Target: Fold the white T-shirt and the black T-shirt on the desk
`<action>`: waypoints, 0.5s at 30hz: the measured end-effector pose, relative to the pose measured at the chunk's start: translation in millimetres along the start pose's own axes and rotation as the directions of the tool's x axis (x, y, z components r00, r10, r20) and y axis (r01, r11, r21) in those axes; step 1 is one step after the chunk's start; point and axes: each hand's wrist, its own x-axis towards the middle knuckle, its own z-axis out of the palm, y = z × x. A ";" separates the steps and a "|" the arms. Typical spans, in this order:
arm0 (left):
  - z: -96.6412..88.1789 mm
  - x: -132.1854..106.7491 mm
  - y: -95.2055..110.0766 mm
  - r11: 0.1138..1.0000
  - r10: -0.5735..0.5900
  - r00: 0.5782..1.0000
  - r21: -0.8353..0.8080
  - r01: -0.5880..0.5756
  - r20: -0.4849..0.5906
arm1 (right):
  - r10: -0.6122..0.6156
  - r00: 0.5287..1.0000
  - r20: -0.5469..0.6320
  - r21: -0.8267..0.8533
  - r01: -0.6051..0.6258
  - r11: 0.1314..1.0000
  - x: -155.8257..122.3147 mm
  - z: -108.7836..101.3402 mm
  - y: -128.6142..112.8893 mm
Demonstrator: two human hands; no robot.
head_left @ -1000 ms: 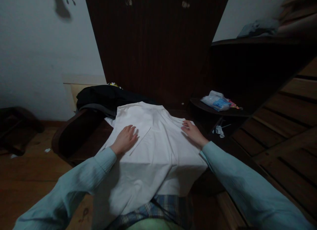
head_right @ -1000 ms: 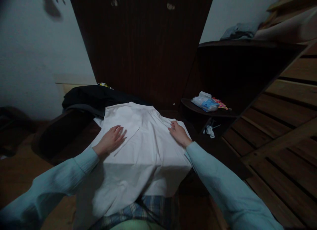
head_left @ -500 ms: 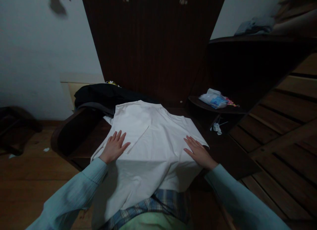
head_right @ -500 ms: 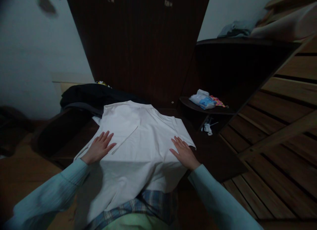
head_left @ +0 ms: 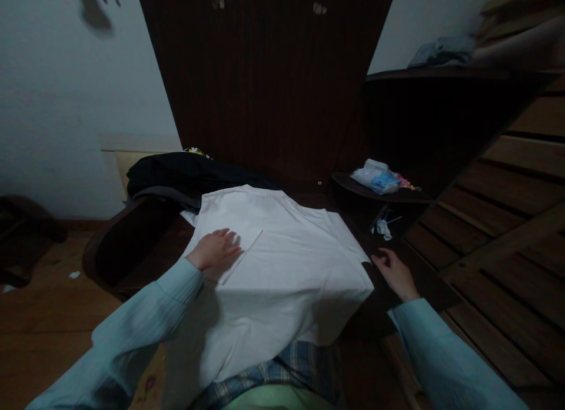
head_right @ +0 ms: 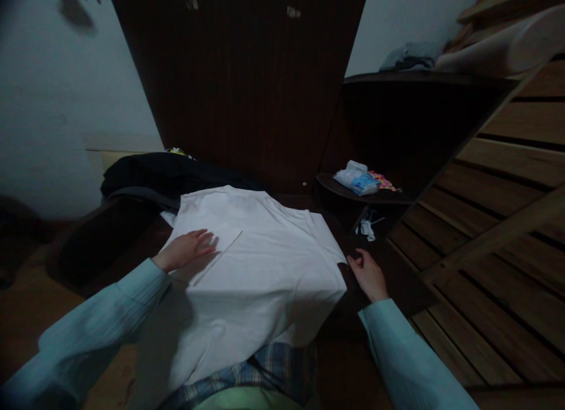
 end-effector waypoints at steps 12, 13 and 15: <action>55.0 66.8 60.1 0.992 0.116 0.984 -0.037 -0.122 -0.135 | 0.271 0.818 0.507 0.611 -0.563 0.556 -6.2 15.0 -0.7; 58.5 66.7 60.3 0.993 0.105 0.984 -0.045 -0.113 -0.145 | 0.273 0.806 0.525 0.610 -0.579 0.541 -5.0 16.1 1.3; 61.5 65.3 60.5 0.992 0.103 0.982 -0.057 -0.113 -0.157 | 0.274 0.809 0.520 0.601 -0.574 0.556 -2.7 19.2 7.3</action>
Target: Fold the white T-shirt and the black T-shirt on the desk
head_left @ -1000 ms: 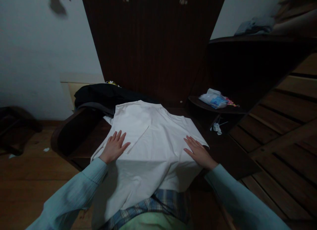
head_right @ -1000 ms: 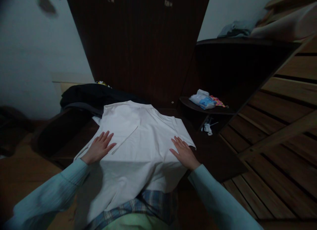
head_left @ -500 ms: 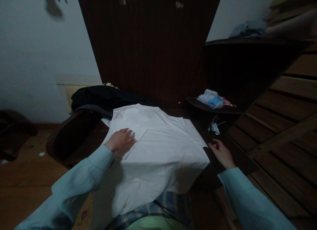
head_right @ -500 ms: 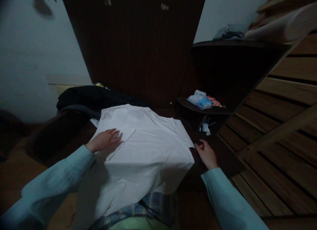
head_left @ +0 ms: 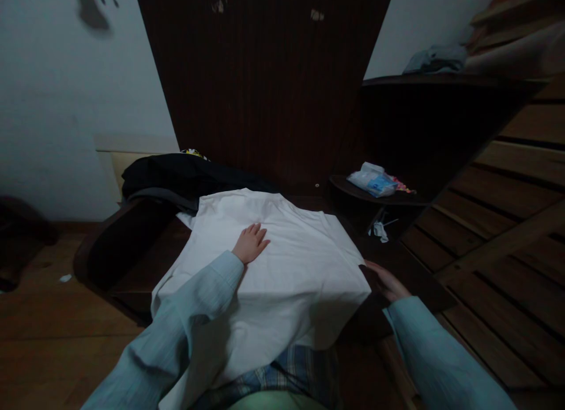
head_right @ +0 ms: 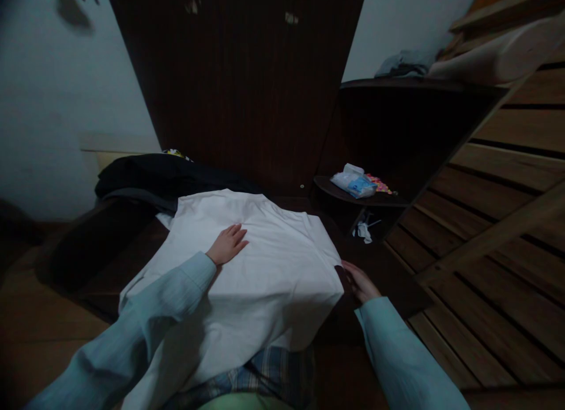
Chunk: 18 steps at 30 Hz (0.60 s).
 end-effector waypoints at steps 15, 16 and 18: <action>-5.9 -2.6 3.3 1.000 0.015 1.000 -0.021 -0.015 -0.004 | -0.651 0.171 0.740 -0.390 0.897 -0.207 -48.1 85.0 -44.7; -6.6 -2.8 3.6 1.000 0.015 1.000 -0.024 -0.015 -0.001 | -0.606 0.115 0.787 -0.326 0.911 -0.251 -53.5 90.0 -41.8; -7.5 -2.8 4.3 1.000 0.016 1.000 -0.026 -0.015 0.007 | -0.645 0.082 0.760 -0.332 0.902 -0.276 -57.3 91.3 -34.7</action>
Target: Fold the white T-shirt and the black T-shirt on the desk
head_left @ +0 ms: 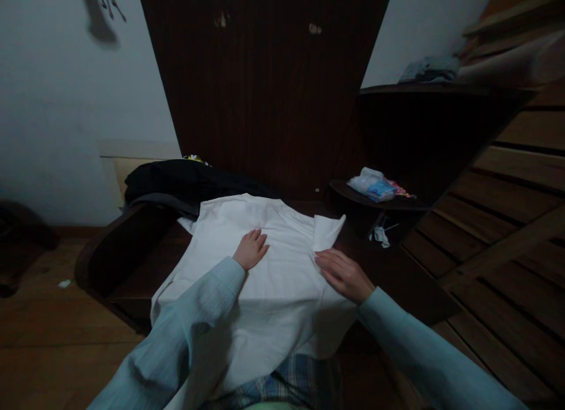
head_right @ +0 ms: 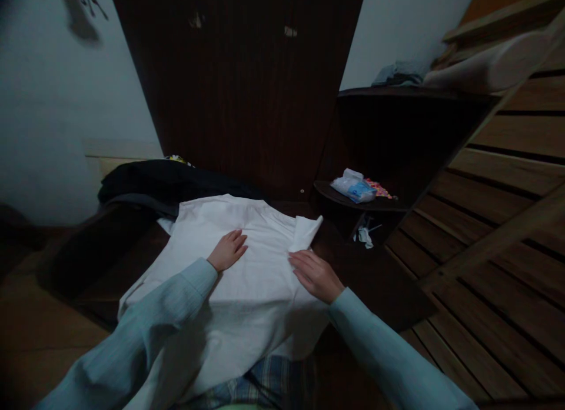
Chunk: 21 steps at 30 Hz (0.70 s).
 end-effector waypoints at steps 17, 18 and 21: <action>-3.9 25.8 20.9 0.952 0.149 0.988 -0.277 -0.131 0.045 | 0.238 0.968 0.082 -0.033 -0.236 0.971 -13.0 26.8 8.7; -2.5 34.8 30.0 0.923 0.138 0.988 -0.372 -0.102 0.072 | 0.250 0.965 0.075 -0.020 -0.249 0.968 -13.9 28.1 8.7; 11.2 64.4 63.1 0.674 0.011 0.988 -0.731 0.106 0.153 | 0.273 0.960 0.068 -0.004 -0.273 0.962 -15.8 30.0 8.8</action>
